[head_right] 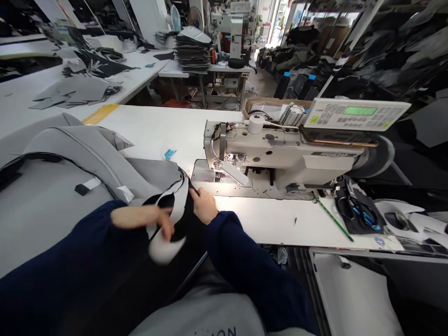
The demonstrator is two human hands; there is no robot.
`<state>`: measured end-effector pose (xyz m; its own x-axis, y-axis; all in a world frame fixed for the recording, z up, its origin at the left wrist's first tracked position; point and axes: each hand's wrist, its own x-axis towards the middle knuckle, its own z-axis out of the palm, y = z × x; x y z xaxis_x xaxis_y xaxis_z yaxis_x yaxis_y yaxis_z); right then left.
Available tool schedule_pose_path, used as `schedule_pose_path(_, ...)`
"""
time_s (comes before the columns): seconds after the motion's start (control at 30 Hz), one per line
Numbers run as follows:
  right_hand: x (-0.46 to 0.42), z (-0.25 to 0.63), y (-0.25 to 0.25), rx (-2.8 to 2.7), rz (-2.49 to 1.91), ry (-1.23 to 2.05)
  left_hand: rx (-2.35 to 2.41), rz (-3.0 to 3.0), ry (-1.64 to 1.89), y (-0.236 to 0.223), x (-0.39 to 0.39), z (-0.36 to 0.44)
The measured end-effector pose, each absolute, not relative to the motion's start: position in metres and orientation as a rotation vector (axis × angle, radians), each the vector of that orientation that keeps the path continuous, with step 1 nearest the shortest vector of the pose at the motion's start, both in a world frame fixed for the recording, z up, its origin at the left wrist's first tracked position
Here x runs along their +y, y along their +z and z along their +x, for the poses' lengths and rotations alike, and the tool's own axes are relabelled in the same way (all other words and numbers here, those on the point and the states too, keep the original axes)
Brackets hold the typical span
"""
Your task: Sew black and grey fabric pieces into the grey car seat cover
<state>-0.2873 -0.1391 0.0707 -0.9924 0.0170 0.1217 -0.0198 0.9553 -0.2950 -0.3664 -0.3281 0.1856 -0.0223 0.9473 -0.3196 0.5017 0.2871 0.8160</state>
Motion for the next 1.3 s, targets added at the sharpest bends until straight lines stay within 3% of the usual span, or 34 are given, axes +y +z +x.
schedule_pose_path(0.1,-0.14,-0.286,0.07,-2.984,-0.03,0.454,1.252,1.305,0.511,0.236,-0.344,-0.349)
schedule_pose_path(0.2,-0.143,-0.286,0.075,-3.001,-0.025,0.47,1.621,1.238,0.591,0.251,-0.326,-0.361)
schedule_pose_path(0.33,-0.147,-0.28,0.083,-3.075,-0.032,0.407,2.572,1.286,0.603,0.193,-0.278,-0.404)
schedule_pose_path(0.43,-0.144,-0.27,0.086,-3.149,-0.017,0.317,2.784,1.374,0.343,0.132,-0.257,-0.425)
schedule_pose_path(0.6,-0.128,-0.245,0.084,-3.224,-0.046,0.336,2.717,1.415,0.257,0.09,-0.258,-0.414)
schedule_pose_path(0.8,-0.114,-0.226,0.085,-3.254,-0.077,0.403,2.773,1.4,0.339,0.089,-0.235,-0.393)
schedule_pose_path(1.17,-0.103,-0.21,0.087,-3.085,-0.242,0.476,2.364,1.509,0.295,0.102,-0.217,-0.427)
schedule_pose_path(1.3,-0.102,-0.235,0.101,-2.953,0.042,0.33,2.36,1.516,0.292,0.102,-0.207,-0.428)
